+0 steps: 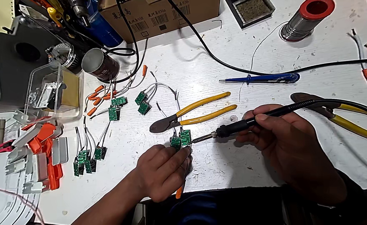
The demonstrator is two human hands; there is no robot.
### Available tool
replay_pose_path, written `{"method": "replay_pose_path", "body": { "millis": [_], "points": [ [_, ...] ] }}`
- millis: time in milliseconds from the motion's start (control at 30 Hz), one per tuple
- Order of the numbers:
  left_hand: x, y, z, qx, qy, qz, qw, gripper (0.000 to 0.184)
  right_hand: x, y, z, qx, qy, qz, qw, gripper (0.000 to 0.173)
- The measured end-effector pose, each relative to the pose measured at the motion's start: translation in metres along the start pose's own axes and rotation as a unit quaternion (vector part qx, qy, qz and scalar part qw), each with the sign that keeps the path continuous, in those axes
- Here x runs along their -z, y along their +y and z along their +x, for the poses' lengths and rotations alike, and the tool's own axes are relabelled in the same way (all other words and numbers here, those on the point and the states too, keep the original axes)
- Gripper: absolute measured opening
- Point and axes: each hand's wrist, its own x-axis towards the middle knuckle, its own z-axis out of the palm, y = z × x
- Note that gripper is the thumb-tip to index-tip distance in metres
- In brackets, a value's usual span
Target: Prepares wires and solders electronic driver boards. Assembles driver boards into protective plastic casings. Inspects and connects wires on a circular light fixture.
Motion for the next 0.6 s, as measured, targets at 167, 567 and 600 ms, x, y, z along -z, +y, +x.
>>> {"method": "replay_pose_path", "body": {
  "millis": [167,567,600],
  "points": [
    [-0.0006,-0.0001,0.0002,0.001,0.004,-0.001,1.0,0.007,-0.0012,-0.0006,-0.0003,0.001,0.004,0.001,1.0,0.014],
    [-0.0014,-0.0006,0.0003,0.0,0.004,-0.002,1.0,0.007,-0.0006,0.0004,0.0001,0.004,0.006,0.003,1.0,0.014],
    [-0.0012,-0.0006,0.0002,0.0,0.002,-0.002,1.0,0.006,-0.0007,0.0001,0.0,0.003,0.005,0.002,1.0,0.014]
  ]
}}
